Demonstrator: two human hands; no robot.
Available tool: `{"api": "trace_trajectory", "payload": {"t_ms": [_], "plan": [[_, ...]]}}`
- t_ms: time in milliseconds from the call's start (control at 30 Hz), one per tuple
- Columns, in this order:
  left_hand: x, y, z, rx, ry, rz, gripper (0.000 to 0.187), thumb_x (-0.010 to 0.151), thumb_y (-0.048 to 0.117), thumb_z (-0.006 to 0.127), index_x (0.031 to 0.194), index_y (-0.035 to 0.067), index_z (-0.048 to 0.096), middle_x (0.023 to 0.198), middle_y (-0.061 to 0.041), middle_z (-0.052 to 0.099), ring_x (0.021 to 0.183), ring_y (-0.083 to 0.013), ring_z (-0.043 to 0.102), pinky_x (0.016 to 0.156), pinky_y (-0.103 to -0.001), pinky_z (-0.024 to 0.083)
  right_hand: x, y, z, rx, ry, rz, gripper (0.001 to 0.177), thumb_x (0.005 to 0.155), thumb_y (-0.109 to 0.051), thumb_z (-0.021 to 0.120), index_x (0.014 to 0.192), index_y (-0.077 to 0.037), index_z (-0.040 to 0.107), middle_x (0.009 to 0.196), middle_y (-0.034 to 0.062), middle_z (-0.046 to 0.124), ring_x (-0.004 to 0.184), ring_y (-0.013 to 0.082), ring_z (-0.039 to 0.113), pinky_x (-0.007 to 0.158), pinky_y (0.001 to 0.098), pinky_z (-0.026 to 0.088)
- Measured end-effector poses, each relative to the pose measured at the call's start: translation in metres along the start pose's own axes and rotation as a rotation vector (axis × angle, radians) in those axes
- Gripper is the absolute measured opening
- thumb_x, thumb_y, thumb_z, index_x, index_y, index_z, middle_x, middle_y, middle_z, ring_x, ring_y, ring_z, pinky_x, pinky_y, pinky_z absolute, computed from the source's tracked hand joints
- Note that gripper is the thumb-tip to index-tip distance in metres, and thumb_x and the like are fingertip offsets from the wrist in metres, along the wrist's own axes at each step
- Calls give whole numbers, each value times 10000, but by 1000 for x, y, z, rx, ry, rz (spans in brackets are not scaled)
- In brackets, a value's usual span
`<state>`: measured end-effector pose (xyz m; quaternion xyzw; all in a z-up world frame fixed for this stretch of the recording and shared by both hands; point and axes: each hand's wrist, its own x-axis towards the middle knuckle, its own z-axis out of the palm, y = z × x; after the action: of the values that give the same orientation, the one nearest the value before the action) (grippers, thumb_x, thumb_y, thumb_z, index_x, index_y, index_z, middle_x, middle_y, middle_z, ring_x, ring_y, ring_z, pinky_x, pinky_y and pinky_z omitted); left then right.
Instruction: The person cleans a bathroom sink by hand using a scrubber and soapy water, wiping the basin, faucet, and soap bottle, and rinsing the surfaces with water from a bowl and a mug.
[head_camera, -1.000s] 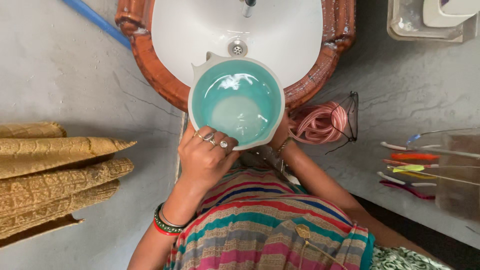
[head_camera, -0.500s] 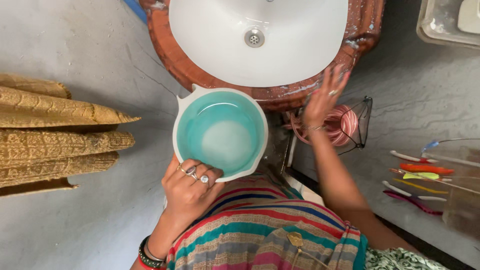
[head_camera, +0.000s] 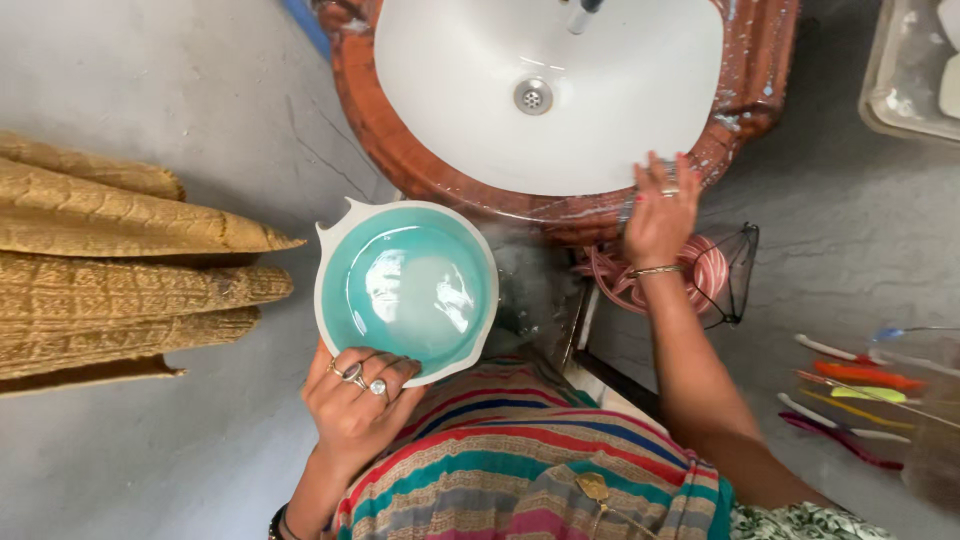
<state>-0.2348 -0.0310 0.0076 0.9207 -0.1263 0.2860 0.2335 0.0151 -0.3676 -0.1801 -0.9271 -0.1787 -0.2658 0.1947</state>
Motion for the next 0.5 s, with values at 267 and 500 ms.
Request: {"api": "trace_trajectory", "payload": {"t_ms": [267, 500], "plan": [[-28, -28, -28, 104, 46, -116, 227, 618, 131, 883, 796, 123, 743, 756, 20, 673, 758, -181, 627, 927, -462, 515, 26, -177, 71, -63, -461, -140, 643, 1026, -385, 536, 1557, -47, 407, 1591, 226, 384, 1483, 450, 289, 1187, 590, 246], [-49, -35, -50, 159, 76, -146, 228, 605, 150, 886, 762, 130, 722, 723, 19, 647, 756, -176, 623, 926, -469, 514, 182, -267, 166, 101, -615, -745, 631, 1063, -414, 451, 1575, -52, 384, 1718, 91, 215, 1566, 364, 51, 1271, 540, 116]]}}
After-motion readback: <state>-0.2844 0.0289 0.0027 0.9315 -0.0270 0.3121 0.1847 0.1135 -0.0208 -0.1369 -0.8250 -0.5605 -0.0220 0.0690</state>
